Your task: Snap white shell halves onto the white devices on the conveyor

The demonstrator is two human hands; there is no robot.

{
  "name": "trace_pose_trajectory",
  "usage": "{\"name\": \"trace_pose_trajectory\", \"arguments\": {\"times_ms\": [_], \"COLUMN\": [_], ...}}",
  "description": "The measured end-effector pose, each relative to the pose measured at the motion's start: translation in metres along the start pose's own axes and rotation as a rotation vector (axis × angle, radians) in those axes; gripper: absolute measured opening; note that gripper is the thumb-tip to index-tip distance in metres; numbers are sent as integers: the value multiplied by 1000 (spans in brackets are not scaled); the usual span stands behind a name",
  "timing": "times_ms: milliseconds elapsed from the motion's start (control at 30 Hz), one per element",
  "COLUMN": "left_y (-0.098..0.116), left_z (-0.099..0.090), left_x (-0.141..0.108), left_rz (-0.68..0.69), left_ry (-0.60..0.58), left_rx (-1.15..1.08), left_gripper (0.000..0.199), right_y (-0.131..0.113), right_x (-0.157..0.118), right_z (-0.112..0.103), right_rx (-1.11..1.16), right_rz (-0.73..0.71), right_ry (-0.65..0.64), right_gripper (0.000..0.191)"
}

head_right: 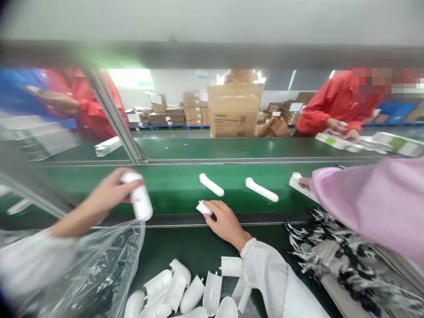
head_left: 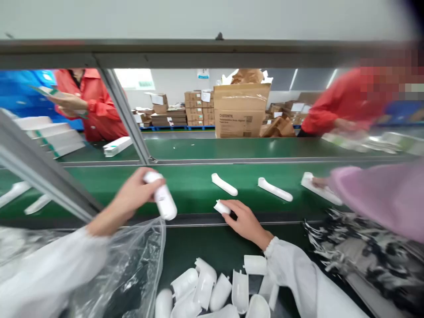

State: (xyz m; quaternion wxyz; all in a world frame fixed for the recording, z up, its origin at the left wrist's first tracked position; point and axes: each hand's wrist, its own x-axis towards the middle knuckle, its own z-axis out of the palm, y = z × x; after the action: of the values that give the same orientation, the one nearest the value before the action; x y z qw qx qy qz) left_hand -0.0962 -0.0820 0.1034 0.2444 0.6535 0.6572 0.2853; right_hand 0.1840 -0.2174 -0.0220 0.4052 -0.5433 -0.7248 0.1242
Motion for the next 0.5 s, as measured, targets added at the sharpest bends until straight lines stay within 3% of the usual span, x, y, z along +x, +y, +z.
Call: {"name": "trace_pose_trajectory", "arguments": {"times_ms": [100,200,267,367,500], "left_y": [7,7,3,-4,-6], "left_z": [41,93,118,136,144], "left_x": [20,49,61,65,61], "left_rz": [-65,-140,-141,-87,-40], "left_ry": [-101,-130,-161,-155,-72], "left_rx": [72,230,294,402,535], "left_gripper": [38,36,33,33,36], "right_y": [5,8,8,8,8], "right_x": [22,37,44,52,55], "right_z": [17,32,39,45,46], "right_rx": [-29,-90,-152,-223,-210], "right_rz": [-52,-102,-118,-128,-128], "right_ry": [15,-9,-57,-128,-116], "right_gripper": [37,36,37,35,30]}}
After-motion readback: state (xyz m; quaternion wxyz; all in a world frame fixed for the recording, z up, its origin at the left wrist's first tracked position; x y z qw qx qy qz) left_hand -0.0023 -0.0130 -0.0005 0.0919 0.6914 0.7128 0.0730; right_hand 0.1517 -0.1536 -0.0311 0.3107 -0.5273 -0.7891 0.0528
